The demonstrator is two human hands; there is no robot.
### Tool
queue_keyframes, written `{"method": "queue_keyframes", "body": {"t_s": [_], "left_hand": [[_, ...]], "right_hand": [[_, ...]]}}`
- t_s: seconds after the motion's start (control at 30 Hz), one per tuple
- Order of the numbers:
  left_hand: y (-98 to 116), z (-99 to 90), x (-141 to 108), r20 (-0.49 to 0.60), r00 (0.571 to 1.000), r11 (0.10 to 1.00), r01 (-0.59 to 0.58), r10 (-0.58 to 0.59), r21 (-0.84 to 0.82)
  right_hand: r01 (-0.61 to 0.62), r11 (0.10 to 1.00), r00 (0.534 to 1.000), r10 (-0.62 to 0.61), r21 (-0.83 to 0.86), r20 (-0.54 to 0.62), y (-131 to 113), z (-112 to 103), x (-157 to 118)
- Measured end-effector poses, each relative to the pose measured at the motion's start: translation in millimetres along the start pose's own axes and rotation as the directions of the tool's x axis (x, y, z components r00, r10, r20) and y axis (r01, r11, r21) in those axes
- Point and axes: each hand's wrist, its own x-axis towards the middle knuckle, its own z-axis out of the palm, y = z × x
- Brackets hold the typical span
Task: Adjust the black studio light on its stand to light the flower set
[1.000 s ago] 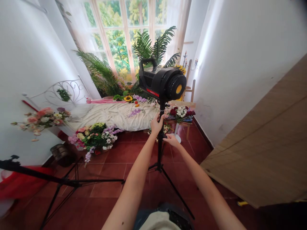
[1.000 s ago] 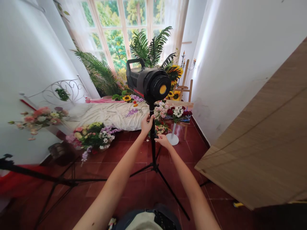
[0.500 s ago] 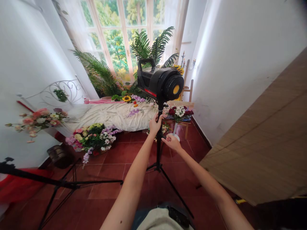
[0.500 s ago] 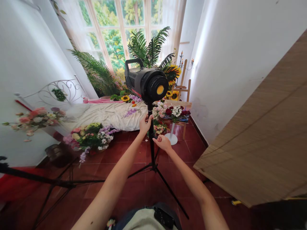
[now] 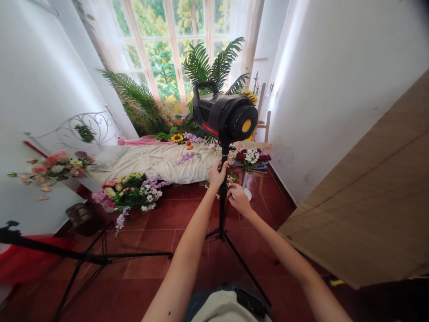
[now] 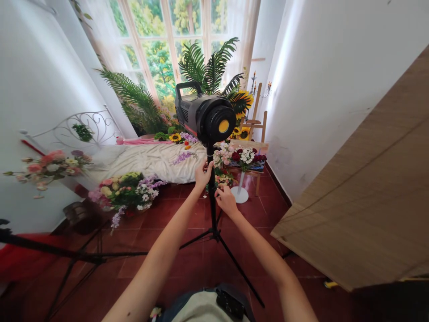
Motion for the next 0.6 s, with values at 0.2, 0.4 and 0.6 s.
{"method": "queue_keyframes", "body": {"t_s": [0.2,0.4,0.6], "left_hand": [[-0.1,0.5,0.3,-0.021,1.000,1.000,0.020,-0.020,0.010],[0.7,1.0,0.7,-0.016,0.999,0.999,0.030,-0.031,-0.035],[1.6,-8.2,15.5,0.144,0.985,0.956,0.129,-0.093,-0.264]], "right_hand": [[0.013,1.000,0.996,-0.012,-0.011,0.086,6.6,19.8,-21.8],[-0.024,0.999,0.995,0.020,0.036,0.096,19.3,28.1,-34.1],[-0.148,0.949,0.976,0.186,0.280,-0.114,9.3,23.1,-16.5]]}}
